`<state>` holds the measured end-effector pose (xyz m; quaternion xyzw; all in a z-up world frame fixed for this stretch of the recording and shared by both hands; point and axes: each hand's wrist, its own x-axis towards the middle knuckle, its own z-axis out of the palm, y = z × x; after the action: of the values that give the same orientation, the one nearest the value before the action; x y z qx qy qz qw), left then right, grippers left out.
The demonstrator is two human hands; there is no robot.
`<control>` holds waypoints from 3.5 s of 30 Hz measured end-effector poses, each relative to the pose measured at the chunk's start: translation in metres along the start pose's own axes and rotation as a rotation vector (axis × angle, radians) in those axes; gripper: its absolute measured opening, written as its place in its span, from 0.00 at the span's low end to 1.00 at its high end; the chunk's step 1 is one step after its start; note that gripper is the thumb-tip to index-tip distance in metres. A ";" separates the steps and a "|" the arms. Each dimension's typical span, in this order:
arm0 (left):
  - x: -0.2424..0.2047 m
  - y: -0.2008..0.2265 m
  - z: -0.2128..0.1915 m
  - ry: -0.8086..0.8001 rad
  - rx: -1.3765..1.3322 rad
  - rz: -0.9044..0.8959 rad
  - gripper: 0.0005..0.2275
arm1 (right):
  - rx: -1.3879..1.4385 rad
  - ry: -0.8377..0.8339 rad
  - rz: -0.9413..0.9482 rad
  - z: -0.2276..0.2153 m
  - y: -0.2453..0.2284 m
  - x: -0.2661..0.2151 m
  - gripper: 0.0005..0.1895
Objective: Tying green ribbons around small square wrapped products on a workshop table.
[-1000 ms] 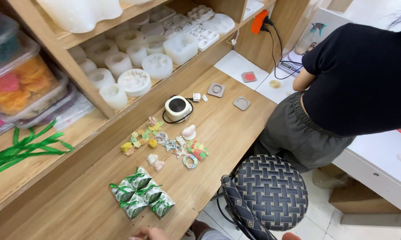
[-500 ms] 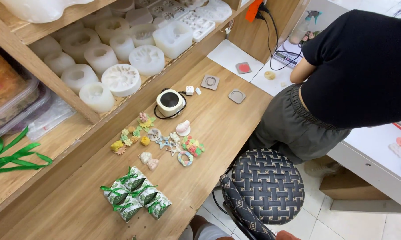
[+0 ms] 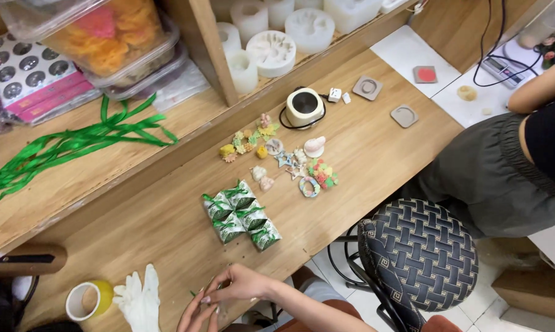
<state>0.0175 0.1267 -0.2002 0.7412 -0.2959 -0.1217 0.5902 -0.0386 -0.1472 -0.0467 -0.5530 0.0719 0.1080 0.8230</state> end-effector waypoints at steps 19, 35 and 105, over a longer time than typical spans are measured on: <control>0.025 0.078 0.005 0.380 -0.702 -0.535 0.06 | 0.667 0.163 0.113 -0.043 0.072 0.018 0.03; 0.009 0.024 -0.029 0.759 -1.165 -0.638 0.11 | 0.639 0.482 0.018 -0.104 0.079 -0.003 0.02; 0.070 0.076 0.066 0.064 0.805 -0.409 0.09 | -0.816 0.401 -0.465 0.006 0.057 0.011 0.41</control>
<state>0.0156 0.0236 -0.1345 0.9583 -0.1488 -0.0882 0.2276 -0.0424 -0.1199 -0.0982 -0.8407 0.0552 -0.1670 0.5122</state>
